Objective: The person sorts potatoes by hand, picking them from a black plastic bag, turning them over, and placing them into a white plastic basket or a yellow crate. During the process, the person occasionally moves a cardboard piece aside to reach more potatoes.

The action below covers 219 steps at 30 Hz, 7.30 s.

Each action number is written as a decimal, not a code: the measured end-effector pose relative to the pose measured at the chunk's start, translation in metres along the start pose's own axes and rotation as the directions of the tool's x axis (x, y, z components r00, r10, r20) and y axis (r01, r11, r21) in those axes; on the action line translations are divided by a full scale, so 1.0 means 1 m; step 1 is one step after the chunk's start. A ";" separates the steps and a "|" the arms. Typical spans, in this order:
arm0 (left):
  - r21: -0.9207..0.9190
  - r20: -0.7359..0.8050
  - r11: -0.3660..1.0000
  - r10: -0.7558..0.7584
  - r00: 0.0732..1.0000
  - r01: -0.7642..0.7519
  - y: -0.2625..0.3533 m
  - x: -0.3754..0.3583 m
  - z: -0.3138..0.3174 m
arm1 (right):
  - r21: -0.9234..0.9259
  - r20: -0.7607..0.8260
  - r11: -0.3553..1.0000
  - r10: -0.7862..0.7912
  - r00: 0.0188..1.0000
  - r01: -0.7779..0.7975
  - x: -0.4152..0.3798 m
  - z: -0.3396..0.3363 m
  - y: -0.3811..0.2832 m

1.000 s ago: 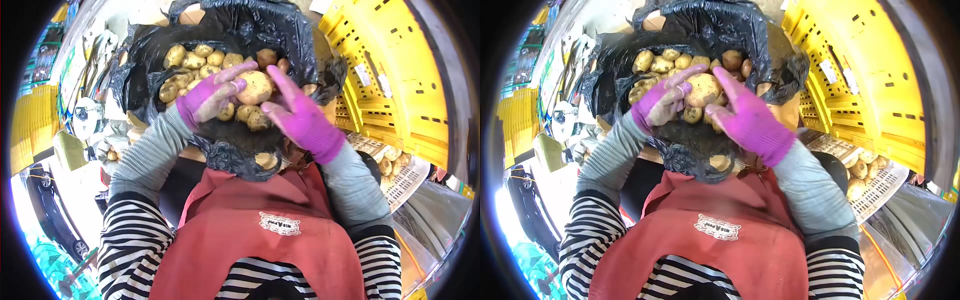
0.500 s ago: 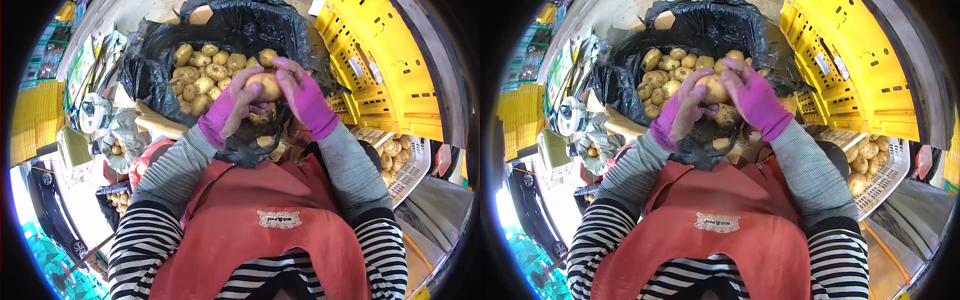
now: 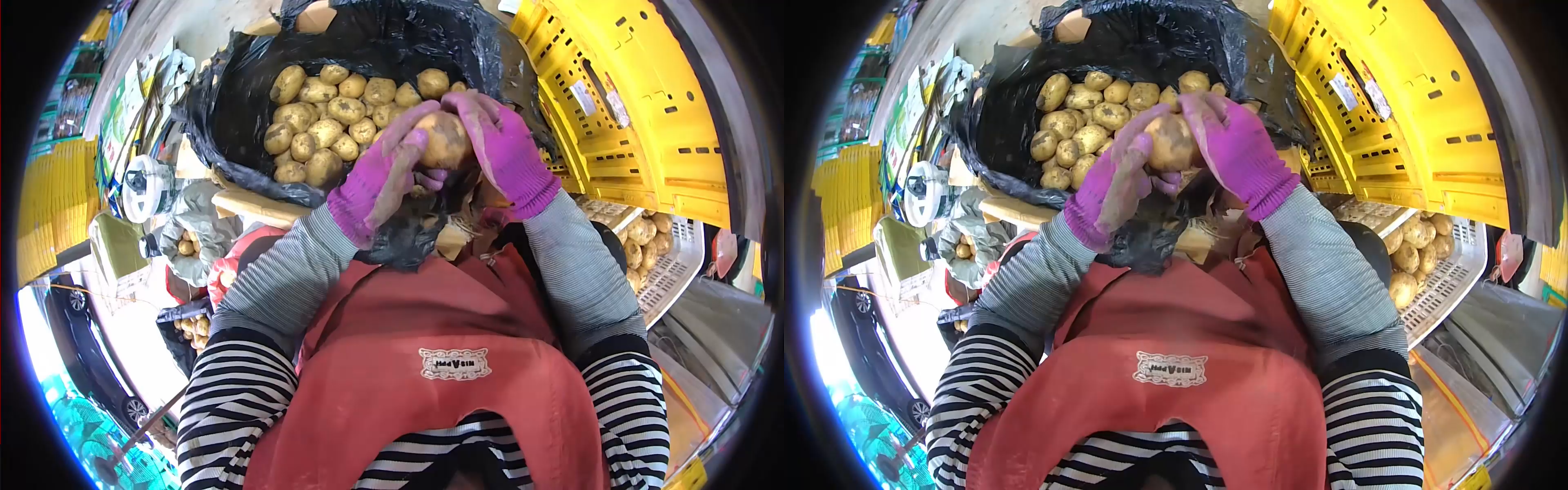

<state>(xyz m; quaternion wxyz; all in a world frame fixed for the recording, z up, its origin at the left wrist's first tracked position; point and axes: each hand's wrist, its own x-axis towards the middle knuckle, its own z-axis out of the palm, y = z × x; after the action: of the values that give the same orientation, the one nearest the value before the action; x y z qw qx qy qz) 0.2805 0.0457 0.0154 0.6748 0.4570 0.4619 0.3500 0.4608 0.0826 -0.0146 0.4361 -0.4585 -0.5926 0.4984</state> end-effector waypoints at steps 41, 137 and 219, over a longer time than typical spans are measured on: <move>0.696 0.114 0.449 0.702 0.703 -0.561 -0.025 0.012 -0.012 | 0.155 0.211 0.987 0.004 0.977 -0.037 -0.004 -0.006 0.000; -0.254 -0.722 0.686 0.334 0.606 -0.681 -0.109 -0.336 -0.282 | -0.454 0.281 0.869 -0.072 0.957 0.199 -0.008 0.012 0.043; 0.261 -0.493 0.957 0.016 0.870 0.130 -0.168 -0.152 -0.304 | -0.558 0.792 0.744 0.345 0.503 0.368 -0.109 0.063 0.038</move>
<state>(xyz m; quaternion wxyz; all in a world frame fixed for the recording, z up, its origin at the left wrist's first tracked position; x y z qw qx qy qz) -0.0483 -0.0579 -0.1435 0.4728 0.4319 0.6764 0.3638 0.4254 -0.0327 -0.0668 -0.1116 -0.2654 -0.8668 0.4071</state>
